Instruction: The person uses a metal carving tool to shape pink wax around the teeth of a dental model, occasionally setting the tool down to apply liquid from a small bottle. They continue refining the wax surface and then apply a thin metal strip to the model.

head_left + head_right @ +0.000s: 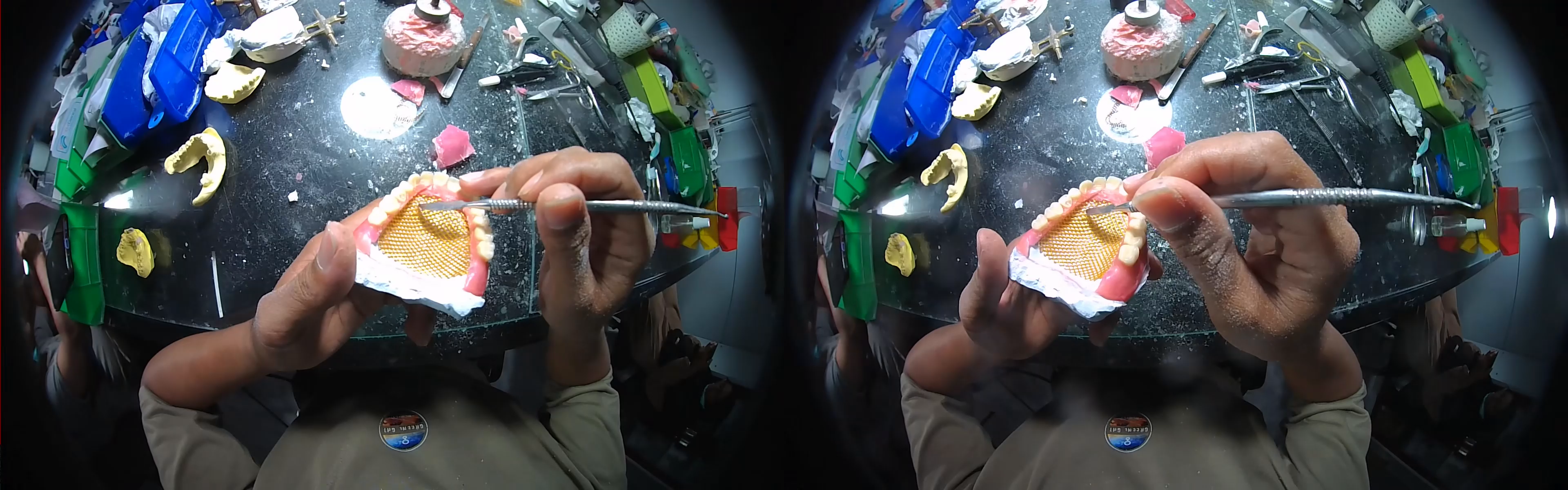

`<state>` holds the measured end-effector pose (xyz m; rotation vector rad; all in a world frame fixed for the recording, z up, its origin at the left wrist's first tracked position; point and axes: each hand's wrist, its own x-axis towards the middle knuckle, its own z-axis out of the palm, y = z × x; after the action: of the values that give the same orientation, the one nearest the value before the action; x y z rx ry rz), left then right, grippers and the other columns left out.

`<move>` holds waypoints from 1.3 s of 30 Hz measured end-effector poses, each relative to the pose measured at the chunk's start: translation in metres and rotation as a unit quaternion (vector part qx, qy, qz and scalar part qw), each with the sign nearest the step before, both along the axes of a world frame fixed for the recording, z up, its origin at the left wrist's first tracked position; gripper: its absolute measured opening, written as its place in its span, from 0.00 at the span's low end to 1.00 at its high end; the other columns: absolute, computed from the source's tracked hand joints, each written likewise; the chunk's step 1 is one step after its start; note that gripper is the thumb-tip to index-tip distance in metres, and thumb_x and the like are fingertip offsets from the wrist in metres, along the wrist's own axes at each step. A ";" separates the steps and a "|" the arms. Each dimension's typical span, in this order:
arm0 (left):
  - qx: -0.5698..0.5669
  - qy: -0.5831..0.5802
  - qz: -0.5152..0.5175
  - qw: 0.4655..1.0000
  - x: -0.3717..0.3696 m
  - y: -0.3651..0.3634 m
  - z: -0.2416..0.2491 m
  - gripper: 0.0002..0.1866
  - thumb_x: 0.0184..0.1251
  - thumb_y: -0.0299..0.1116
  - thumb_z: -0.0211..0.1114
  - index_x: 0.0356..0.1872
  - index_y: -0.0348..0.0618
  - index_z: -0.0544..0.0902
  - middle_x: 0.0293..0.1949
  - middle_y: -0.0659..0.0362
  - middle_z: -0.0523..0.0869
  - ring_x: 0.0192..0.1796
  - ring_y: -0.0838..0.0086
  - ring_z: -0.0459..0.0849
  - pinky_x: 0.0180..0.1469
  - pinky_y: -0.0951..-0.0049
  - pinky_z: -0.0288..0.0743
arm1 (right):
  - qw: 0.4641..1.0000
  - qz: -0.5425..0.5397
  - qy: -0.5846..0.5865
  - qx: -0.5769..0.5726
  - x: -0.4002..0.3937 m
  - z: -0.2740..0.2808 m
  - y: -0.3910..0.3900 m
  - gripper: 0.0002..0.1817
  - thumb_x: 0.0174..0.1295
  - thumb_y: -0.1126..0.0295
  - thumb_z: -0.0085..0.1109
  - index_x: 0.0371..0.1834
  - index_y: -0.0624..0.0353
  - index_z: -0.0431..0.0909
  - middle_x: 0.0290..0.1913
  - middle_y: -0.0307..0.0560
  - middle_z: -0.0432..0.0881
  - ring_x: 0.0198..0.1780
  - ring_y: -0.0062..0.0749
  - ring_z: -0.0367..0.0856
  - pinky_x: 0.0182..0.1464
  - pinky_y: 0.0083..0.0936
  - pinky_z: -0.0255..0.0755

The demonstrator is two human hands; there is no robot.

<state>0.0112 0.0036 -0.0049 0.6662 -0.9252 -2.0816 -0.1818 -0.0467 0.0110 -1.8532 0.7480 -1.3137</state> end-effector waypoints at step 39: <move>-0.022 0.007 -0.015 1.000 0.000 -0.001 -0.001 0.51 0.57 0.71 0.37 0.69 0.38 0.41 0.61 0.40 0.65 0.60 0.59 0.71 0.43 0.67 0.78 | 1.000 -0.008 -0.008 0.019 0.001 0.002 0.003 0.14 0.63 0.62 0.53 0.33 0.64 0.68 0.28 0.47 0.75 0.31 0.32 0.79 0.40 0.41 0.79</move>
<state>0.0115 0.0024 -0.0060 0.6180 -0.9762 -2.0845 -0.1810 -0.0435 0.0125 -1.8085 0.7761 -1.3130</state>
